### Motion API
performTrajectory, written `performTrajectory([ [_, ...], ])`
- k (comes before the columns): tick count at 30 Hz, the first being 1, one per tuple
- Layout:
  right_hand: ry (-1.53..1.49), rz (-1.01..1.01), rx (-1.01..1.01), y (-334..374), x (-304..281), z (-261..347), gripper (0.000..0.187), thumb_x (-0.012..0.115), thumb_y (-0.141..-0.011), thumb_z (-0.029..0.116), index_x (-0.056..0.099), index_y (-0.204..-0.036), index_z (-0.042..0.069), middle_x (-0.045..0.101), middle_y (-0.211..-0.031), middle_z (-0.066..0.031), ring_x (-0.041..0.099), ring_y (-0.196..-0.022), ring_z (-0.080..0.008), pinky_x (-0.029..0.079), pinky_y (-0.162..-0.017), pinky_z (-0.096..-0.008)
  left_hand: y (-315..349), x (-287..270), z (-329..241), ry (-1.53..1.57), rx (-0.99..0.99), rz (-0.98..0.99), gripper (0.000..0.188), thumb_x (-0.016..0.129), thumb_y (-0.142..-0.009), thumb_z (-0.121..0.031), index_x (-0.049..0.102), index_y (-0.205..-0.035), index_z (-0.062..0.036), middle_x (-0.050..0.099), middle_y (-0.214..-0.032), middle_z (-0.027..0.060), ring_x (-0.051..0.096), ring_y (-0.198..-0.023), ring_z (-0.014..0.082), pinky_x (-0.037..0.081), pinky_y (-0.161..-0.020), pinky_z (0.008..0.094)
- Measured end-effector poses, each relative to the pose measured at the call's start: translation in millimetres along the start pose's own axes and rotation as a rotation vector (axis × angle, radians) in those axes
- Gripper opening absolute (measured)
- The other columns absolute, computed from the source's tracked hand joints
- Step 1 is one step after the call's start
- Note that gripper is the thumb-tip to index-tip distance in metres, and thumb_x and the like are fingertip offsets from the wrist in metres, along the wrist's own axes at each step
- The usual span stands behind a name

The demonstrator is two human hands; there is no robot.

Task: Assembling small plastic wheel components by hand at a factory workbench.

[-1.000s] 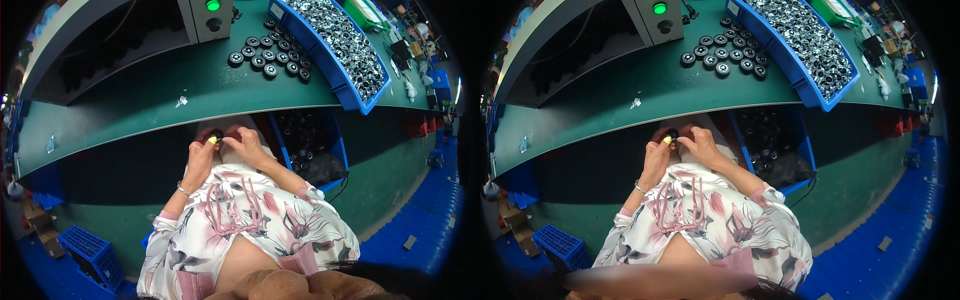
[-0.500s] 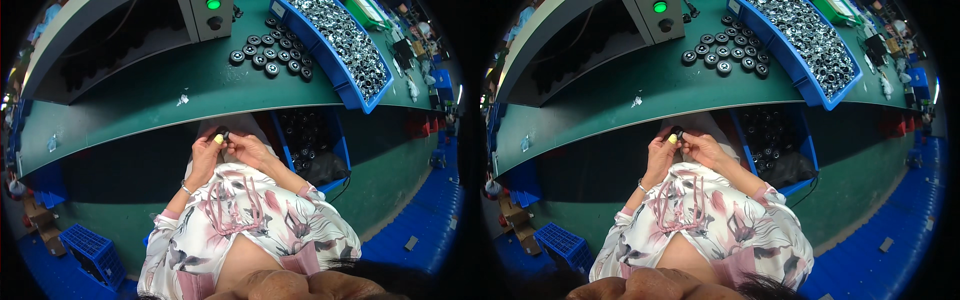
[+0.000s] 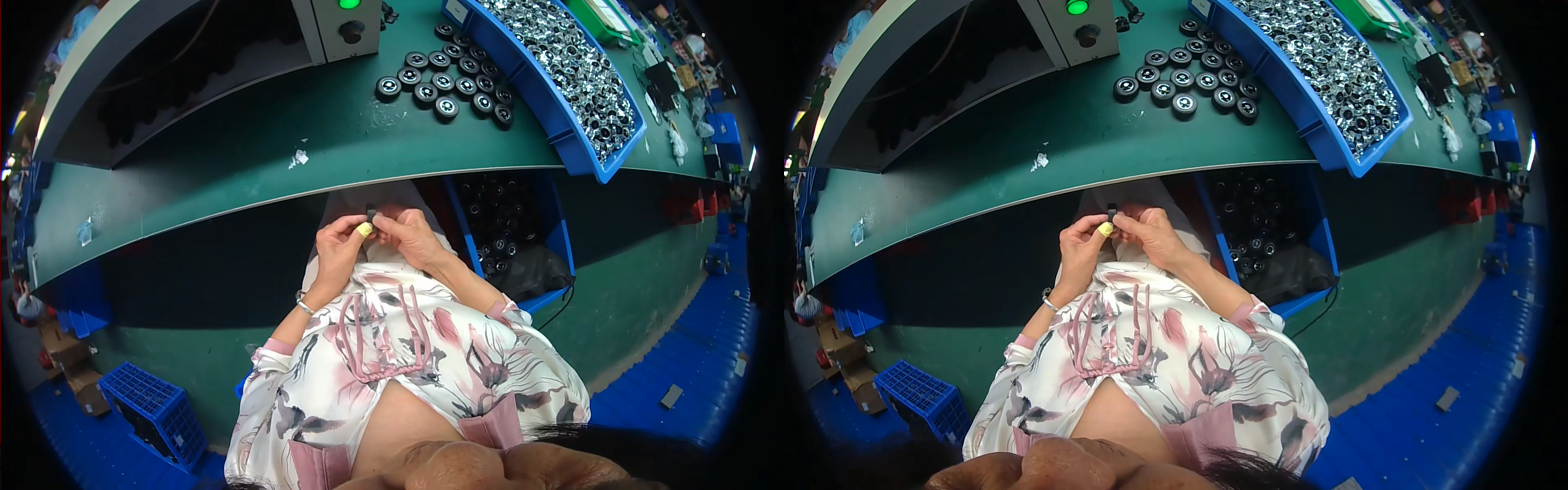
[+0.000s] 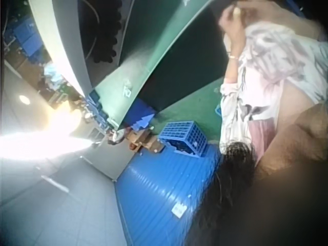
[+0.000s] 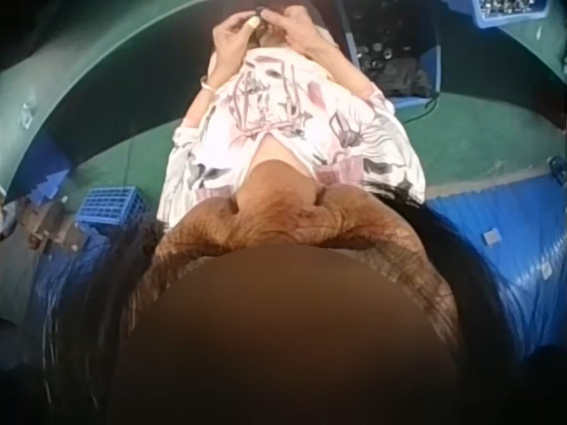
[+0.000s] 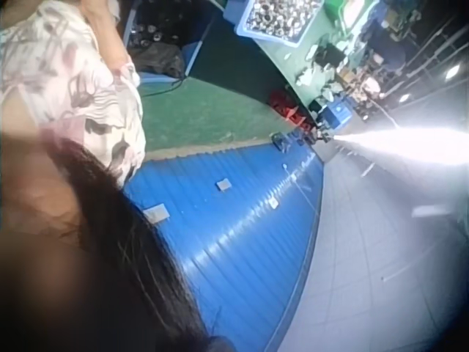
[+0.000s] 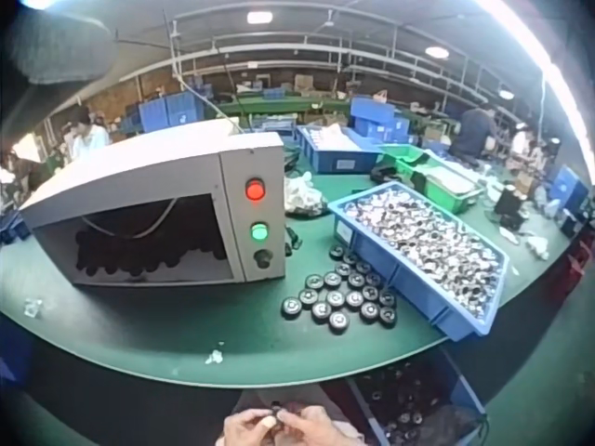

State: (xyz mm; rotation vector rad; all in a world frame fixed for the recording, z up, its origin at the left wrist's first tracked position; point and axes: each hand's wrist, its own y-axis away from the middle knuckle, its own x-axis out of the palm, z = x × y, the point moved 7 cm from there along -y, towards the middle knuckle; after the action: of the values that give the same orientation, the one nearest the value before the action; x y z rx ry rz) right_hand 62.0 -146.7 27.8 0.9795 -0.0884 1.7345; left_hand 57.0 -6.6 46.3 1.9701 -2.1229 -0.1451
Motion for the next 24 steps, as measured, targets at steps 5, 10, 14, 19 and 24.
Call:
performTrajectory([
  [5, 0.380, -0.039, -0.157, 4, 6, 16, 0.018, 0.067, -0.091, 0.010, 0.066, -0.105, -0.002, 0.069, -0.089, -0.0033, 0.064, -0.078, -0.0077, 0.049, -0.071, -0.0190, 3, -1, -1, 0.110, -0.025, -0.029, 0.016, 0.064, -0.093, -0.005, 0.064, -0.103, 0.0074, 0.070, -0.089, 0.0086, 0.066, -0.080, 0.0090, 0.052, -0.072, 0.0200],
  [10, 0.407, 0.040, -0.214, 1, 6, 11, 0.009, 0.064, -0.093, 0.006, 0.066, -0.097, -0.002, 0.069, -0.087, -0.0048, 0.065, -0.080, -0.0089, 0.051, -0.073, -0.0217, 2, 8, 23, 0.516, -0.244, 0.118, 0.018, 0.063, -0.096, -0.012, 0.060, -0.104, 0.0045, 0.063, -0.089, 0.0045, 0.058, -0.073, 0.0094, 0.050, -0.070, 0.0211],
  [14, 0.387, 0.068, -0.179, 4, 14, 14, 0.007, 0.063, -0.093, 0.005, 0.064, -0.093, -0.001, 0.069, -0.087, -0.0063, 0.066, -0.080, -0.0107, 0.051, -0.074, -0.0224, 3, 10, 23, 0.585, -0.283, 0.150, 0.019, 0.063, -0.096, -0.014, 0.060, -0.103, 0.0041, 0.062, -0.087, 0.0042, 0.057, -0.072, 0.0096, 0.049, -0.068, 0.0212],
  [19, 0.166, 0.060, -0.055, 1, 6, 1, 0.009, 0.065, -0.091, 0.005, 0.065, -0.097, -0.002, 0.069, -0.087, -0.0062, 0.066, -0.079, -0.0117, 0.051, -0.073, -0.0229, 2, 7, 19, 0.434, -0.267, 0.127, 0.019, 0.063, -0.096, -0.013, 0.060, -0.103, 0.0044, 0.063, -0.087, 0.0047, 0.057, -0.070, 0.0088, 0.048, -0.065, 0.0196],
  [24, -0.132, 0.066, 0.055, -1, -1, -15, 0.012, 0.069, -0.090, 0.006, 0.066, -0.099, -0.001, 0.068, -0.089, -0.0051, 0.064, -0.077, -0.0112, 0.050, -0.070, -0.0230, 2, 3, 20, 0.289, -0.212, 0.080, 0.017, 0.063, -0.095, -0.009, 0.060, -0.106, 0.0037, 0.064, -0.088, 0.0051, 0.057, -0.068, 0.0075, 0.047, -0.062, 0.0194],
])
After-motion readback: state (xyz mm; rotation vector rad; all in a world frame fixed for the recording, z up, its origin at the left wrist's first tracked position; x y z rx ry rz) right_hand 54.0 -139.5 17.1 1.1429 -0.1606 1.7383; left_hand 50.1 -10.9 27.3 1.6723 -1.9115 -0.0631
